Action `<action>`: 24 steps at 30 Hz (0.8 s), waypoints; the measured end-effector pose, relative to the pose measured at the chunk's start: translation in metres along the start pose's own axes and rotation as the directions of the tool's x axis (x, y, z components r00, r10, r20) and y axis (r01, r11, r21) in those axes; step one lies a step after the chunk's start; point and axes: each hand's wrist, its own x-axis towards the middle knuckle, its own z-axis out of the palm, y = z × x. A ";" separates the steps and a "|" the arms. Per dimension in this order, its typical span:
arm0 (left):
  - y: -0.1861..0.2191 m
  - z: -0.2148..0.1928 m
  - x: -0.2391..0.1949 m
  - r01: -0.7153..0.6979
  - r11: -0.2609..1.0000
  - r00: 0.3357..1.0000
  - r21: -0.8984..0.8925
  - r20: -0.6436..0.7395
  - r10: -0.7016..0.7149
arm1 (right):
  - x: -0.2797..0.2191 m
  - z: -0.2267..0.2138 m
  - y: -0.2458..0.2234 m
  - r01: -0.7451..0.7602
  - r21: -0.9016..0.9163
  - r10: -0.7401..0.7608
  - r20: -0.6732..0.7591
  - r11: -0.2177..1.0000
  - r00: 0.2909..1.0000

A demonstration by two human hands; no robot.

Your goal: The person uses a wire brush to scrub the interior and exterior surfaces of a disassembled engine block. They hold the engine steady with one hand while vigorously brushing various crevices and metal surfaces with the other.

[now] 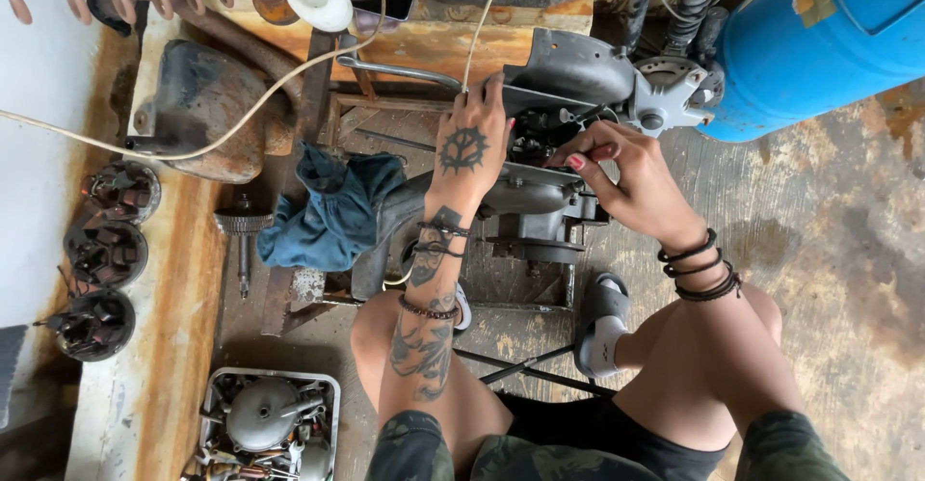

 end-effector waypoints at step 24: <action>0.000 0.001 0.001 0.000 0.999 1.000 0.045 0.007 0.000 | -0.007 0.001 0.028 -0.007 0.200 0.061 -0.266 0.980 0.962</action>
